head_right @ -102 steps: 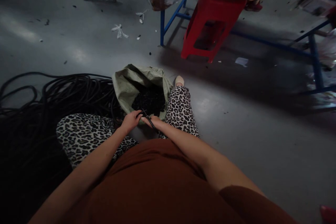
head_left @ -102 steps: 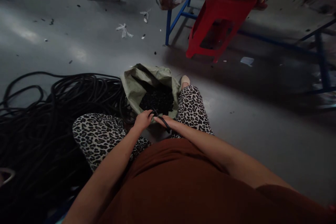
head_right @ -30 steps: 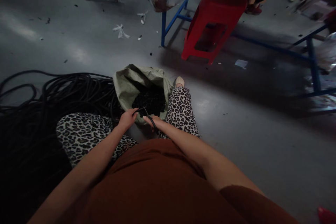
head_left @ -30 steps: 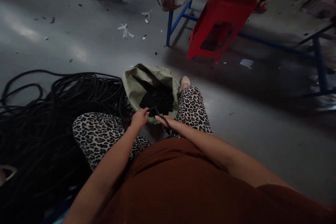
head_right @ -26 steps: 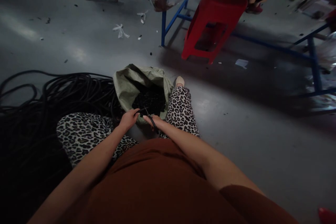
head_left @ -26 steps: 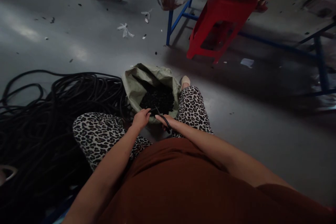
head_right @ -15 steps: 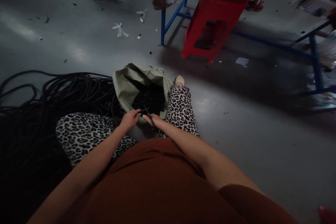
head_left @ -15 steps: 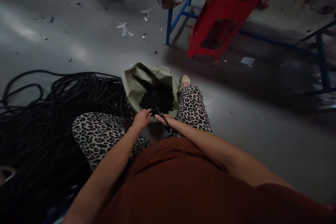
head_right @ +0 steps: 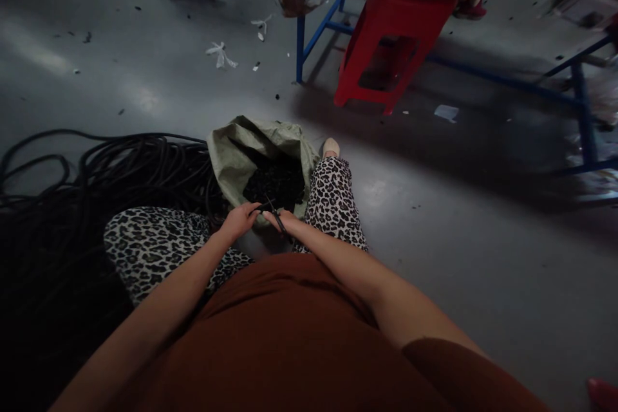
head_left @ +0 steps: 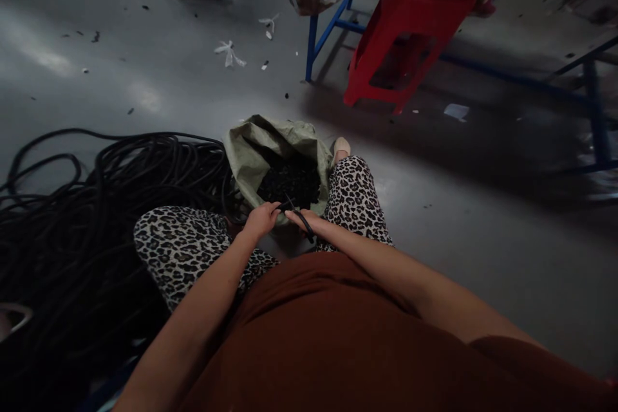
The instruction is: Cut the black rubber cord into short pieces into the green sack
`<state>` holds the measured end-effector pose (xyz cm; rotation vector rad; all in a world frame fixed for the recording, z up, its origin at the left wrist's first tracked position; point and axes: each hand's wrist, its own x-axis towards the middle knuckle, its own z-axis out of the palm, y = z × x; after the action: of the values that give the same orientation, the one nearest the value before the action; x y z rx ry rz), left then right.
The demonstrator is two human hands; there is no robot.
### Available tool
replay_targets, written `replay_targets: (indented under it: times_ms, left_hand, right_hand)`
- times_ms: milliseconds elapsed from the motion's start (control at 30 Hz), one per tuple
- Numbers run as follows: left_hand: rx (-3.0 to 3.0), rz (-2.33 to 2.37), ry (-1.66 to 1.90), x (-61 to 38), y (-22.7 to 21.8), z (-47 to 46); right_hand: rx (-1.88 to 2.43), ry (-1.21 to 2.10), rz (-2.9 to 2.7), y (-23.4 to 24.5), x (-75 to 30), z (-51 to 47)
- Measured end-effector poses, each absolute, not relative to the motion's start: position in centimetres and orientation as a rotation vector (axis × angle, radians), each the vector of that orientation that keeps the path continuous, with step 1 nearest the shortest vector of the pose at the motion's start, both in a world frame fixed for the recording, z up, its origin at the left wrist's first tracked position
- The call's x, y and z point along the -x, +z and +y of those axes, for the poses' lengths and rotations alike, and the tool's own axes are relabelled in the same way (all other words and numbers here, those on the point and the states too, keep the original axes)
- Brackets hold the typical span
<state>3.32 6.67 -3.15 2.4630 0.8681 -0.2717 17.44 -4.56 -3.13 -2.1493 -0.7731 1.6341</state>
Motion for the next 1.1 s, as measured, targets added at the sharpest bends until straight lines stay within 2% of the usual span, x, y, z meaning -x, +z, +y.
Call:
replay_targets:
  times_ms: [400,1100]
  left_hand:
    - [-2.443,0.915,-0.257,-3.4,-3.7,6.9]
    - [-2.501,0.900,-0.286,-2.9,-4.1,7.2]
  right_hand:
    - [2.212,1.525,-0.914,-1.5,-17.4,-4.7]
    - [2.175,1.582,-0.967,-1.1,-17.5,-5.2]
